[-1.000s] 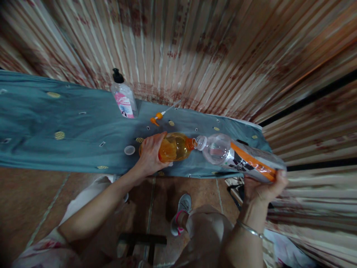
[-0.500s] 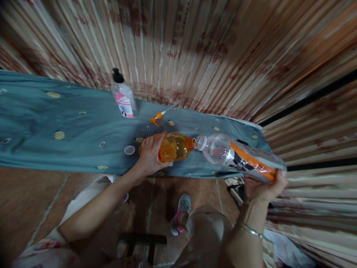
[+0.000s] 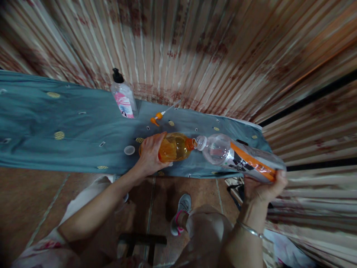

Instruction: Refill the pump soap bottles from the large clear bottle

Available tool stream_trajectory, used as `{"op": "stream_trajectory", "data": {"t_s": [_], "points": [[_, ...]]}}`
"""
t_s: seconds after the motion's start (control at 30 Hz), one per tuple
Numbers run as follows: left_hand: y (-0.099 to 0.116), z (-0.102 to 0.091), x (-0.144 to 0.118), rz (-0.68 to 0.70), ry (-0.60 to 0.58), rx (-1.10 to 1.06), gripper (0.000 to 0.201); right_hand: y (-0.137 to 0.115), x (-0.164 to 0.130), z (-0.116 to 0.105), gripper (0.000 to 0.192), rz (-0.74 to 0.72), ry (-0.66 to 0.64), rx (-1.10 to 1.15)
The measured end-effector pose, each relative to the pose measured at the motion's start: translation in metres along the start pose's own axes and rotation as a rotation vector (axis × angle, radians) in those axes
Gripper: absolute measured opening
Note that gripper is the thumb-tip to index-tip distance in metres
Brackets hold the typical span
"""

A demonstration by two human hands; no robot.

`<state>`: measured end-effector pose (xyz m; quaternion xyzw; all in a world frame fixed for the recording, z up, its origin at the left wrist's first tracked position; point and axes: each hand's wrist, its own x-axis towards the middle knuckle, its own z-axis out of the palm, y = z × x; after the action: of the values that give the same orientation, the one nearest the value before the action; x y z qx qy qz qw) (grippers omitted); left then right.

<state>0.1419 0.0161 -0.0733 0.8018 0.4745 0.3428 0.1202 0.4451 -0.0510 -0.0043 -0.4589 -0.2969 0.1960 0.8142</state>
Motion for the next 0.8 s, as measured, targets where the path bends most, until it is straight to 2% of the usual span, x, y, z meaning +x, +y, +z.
{"op": "stream_trajectory", "data": {"t_s": [0.8], "points": [[0.0006,0.0002,0.0008,-0.009,-0.012,0.021,0.099,-0.0005,0.0001,0.0009,0.04,-0.003,0.005,-0.008]]}}
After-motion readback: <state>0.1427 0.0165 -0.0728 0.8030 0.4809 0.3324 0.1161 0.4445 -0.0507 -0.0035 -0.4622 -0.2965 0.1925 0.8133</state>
